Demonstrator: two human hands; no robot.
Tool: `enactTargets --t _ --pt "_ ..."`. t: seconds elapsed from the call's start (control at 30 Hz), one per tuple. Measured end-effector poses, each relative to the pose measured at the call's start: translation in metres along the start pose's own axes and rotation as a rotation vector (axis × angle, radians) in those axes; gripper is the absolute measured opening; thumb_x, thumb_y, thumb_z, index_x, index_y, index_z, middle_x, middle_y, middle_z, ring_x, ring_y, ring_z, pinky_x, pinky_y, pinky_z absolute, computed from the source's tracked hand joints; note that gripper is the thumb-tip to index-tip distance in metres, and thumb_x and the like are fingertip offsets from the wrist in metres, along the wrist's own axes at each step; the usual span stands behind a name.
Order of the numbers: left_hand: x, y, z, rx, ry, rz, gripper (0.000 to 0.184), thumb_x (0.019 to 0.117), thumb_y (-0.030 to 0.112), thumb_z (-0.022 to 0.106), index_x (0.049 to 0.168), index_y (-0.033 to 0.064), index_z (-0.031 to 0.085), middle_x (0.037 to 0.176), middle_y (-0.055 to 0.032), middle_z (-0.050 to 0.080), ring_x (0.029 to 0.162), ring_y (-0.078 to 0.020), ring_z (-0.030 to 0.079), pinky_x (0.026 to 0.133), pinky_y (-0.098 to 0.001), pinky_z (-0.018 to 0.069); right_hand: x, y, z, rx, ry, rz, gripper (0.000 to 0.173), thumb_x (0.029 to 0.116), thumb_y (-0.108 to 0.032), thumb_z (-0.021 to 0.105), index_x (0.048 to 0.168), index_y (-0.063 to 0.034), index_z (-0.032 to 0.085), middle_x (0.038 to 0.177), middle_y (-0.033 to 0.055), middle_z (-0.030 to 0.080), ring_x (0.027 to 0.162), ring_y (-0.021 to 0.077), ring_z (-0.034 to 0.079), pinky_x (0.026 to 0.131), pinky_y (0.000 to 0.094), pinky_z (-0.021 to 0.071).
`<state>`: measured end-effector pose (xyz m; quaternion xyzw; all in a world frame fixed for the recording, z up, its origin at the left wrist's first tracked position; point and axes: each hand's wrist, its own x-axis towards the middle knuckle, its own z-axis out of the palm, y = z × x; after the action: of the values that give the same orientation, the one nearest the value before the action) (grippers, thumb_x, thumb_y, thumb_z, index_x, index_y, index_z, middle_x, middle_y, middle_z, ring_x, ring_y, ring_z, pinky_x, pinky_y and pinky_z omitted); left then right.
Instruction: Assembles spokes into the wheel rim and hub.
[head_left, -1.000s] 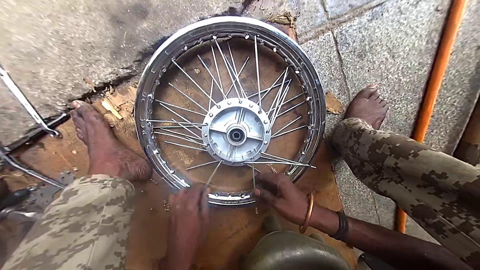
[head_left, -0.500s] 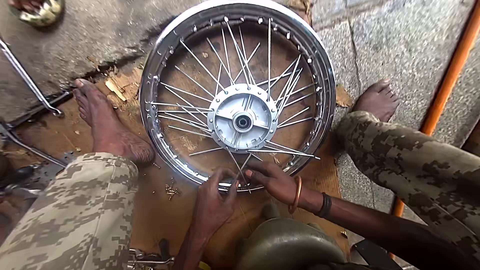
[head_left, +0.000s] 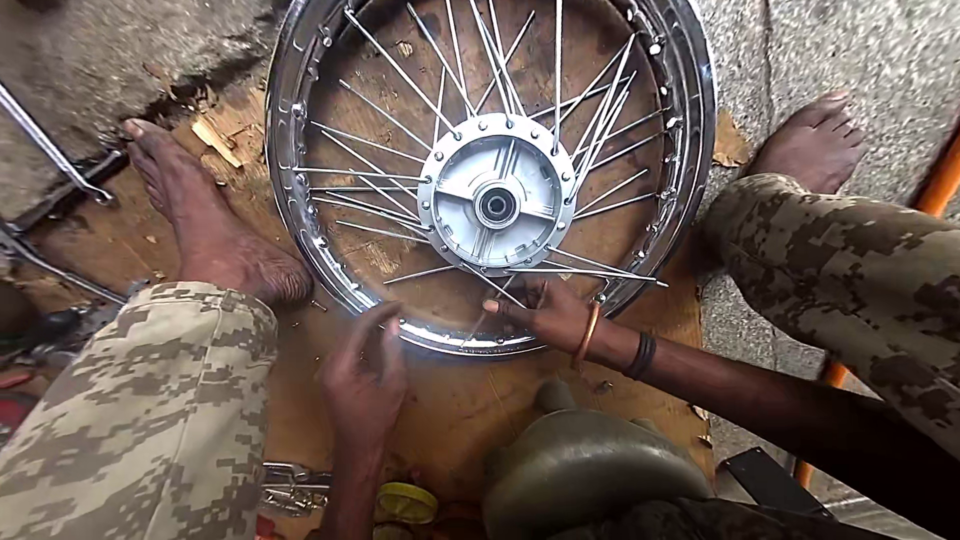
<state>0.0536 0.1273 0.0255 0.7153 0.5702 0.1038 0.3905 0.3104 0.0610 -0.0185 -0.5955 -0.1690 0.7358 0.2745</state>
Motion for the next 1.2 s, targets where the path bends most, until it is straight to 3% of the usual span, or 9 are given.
enactTargets --t 0.07,0.2,0.27,0.37,0.47,0.6,0.7,0.8,1.2 --pt "-0.015 -0.006 0.003 -0.071 0.168 -0.131 0.031 0.0964 0.015 0.065 0.125 0.0022 0.064 0.114 -0.0058 0.068 0.099 -0.0122 0.068 0.088 -0.0304 0.0581 -0.007 -0.006 -0.001 -0.009 -0.018 -0.010 0.010 0.0980 -0.012 0.070 0.103 -0.0037 0.073 0.082 0.0025 0.075 0.068 0.0064 0.069 0.067 0.0214 0.0585" --pt "-0.032 0.002 0.026 -0.362 0.169 -0.451 0.048 0.0915 0.005 0.071 0.132 0.0051 0.046 0.109 -0.0039 0.067 0.090 -0.0121 0.071 0.079 -0.0295 0.0630 0.000 -0.002 -0.006 0.072 -0.130 0.055 0.014 0.0988 -0.009 0.068 0.111 -0.0024 0.071 0.100 0.0065 0.078 0.090 0.0131 0.075 0.087 0.0276 0.0620" --pt "-0.036 0.010 0.038 -0.482 0.170 -0.549 0.056 0.0896 -0.003 0.071 0.132 0.0095 0.038 0.103 -0.0049 0.069 0.083 -0.0165 0.074 0.076 -0.0342 0.0651 0.002 0.002 -0.007 0.018 -0.192 0.059 0.014 0.1010 -0.012 0.066 0.112 -0.0059 0.071 0.097 0.0036 0.077 0.087 0.0097 0.073 0.084 0.0255 0.0597" --pt "-0.039 0.016 0.050 -0.634 0.159 -0.697 0.076 0.0910 -0.007 0.069 0.151 0.0138 0.028 0.111 -0.0115 0.071 0.086 -0.0267 0.076 0.075 -0.0412 0.0663 -0.001 -0.007 -0.005 0.029 -0.236 0.037 0.014 0.1035 -0.008 0.060 0.112 -0.0008 0.069 0.095 0.0059 0.076 0.086 0.0086 0.073 0.082 0.0228 0.0600" --pt "-0.041 0.016 0.051 -0.645 0.139 -0.682 0.060 0.0917 -0.008 0.066 0.144 0.0066 0.040 0.109 -0.0117 0.072 0.086 -0.0265 0.076 0.074 -0.0403 0.0668 -0.025 -0.082 0.031 -0.030 0.008 0.274 0.016 0.1027 0.005 0.051 0.097 0.0046 0.066 0.079 0.0046 0.067 0.071 0.0020 0.062 0.072 0.0163 0.0509" --pt "-0.043 0.014 0.050 -0.699 0.133 -0.648 0.046 0.0926 -0.005 0.066 0.132 0.0070 0.046 0.106 -0.0141 0.071 0.085 -0.0283 0.075 0.073 -0.0410 0.0662 -0.014 -0.014 0.005 0.084 -0.153 -0.046 0.016 0.1046 0.000 0.052 0.106 0.0071 0.066 0.094 0.0143 0.075 0.083 0.0138 0.074 0.076 0.0219 0.0618" --pt "-0.045 0.013 0.047 -0.728 0.102 -0.672 0.041 0.0936 -0.003 0.066 0.129 0.0063 0.049 0.108 -0.0145 0.070 0.088 -0.0284 0.075 0.073 -0.0412 0.0665 -0.016 -0.064 0.022 -0.072 -0.020 0.362 0.017 0.1051 0.000 0.049 0.102 0.0004 0.066 0.093 0.0078 0.069 0.085 0.0133 0.068 0.082 0.0240 0.0546" --pt "-0.047 0.011 0.048 -0.762 0.066 -0.671 0.045 0.0939 -0.001 0.067 0.135 0.0052 0.050 0.111 -0.0173 0.071 0.088 -0.0313 0.075 0.073 -0.0435 0.0666 -0.009 -0.003 -0.001 0.034 -0.154 -0.007 0.016 0.1057 -0.007 0.054 0.109 -0.0008 0.068 0.102 0.0112 0.077 0.088 0.0188 0.076 0.080 0.0286 0.0639" --pt "-0.057 0.013 0.050 -0.789 -0.015 -0.760 0.025 0.1000 0.005 0.059 0.124 -0.0026 0.058 0.100 -0.0220 0.073 0.082 -0.0327 0.076 0.075 -0.0432 0.0662 -0.008 -0.002 0.006 0.039 -0.086 0.023 0.017 0.1060 -0.011 0.055 0.111 -0.0030 0.070 0.100 0.0090 0.078 0.087 0.0176 0.076 0.081 0.0285 0.0630"
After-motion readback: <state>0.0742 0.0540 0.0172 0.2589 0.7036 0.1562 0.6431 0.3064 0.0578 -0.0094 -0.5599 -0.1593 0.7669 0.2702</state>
